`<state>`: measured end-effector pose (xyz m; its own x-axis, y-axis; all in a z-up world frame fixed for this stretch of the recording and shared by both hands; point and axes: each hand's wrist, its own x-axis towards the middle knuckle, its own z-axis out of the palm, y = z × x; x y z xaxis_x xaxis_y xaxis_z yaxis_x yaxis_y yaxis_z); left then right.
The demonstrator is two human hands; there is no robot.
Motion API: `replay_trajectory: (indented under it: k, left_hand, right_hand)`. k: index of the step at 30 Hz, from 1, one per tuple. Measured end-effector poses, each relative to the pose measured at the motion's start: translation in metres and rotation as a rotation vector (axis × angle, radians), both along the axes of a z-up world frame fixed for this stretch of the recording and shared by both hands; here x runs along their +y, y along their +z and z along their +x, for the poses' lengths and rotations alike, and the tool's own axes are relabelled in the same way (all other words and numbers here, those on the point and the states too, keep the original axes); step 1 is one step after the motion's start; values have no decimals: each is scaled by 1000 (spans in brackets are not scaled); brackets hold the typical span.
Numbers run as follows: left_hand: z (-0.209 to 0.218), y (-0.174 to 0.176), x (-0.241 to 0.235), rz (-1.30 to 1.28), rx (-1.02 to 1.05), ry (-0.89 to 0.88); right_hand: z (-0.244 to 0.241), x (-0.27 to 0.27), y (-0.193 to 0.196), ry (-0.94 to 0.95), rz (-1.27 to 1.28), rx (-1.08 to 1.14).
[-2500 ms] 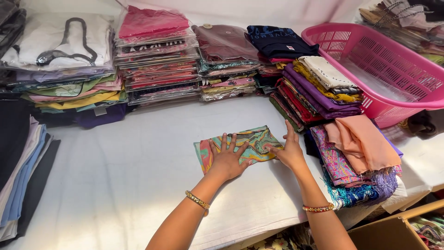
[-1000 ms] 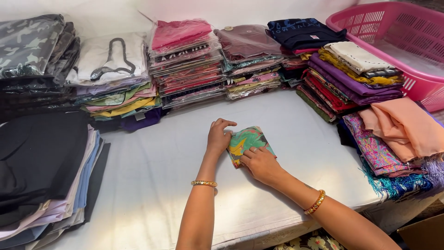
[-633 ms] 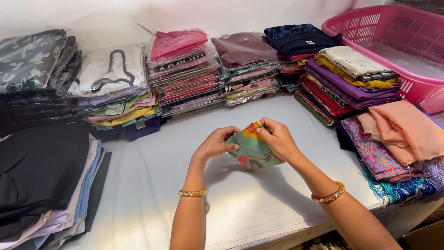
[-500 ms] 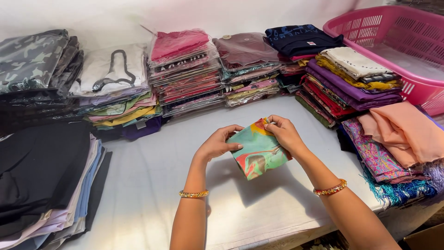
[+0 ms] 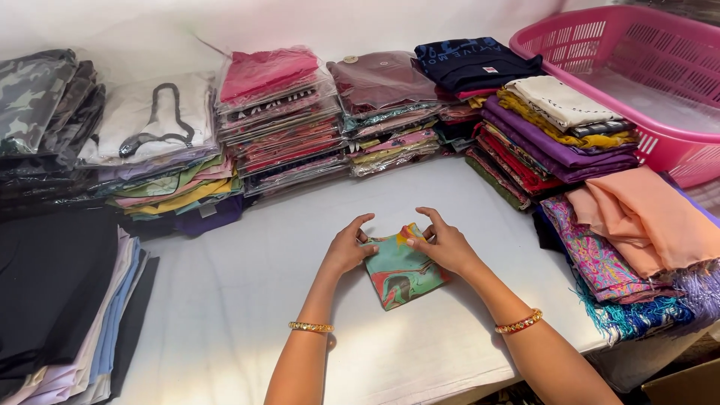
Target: The person folds a pair of red pants on a white table, then places them into a clear plastic bag. They subsequently fold a colorful patterned scarf and place it into a pink basket.
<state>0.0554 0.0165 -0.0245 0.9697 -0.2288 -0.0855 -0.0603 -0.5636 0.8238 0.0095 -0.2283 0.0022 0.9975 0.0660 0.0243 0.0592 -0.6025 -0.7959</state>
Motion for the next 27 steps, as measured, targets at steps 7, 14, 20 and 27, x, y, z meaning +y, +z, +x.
replay_trajectory:
  k: [7,14,20,27]
  left_hand:
    - [-7,0,-13,96,-141,73]
    - [-19,16,-19,97,-15,109]
    - [-16,-3,-20,155,-126,98]
    - [-23,10,-24,175,-110,119]
  right_hand:
    - [-1,2,-14,-31,-205,-132]
    - [9,-7,-32,-121,-115,-169]
    - [11,-8,-34,-134,-96,-170]
    - [3,-5,-17,-100,-121,-111]
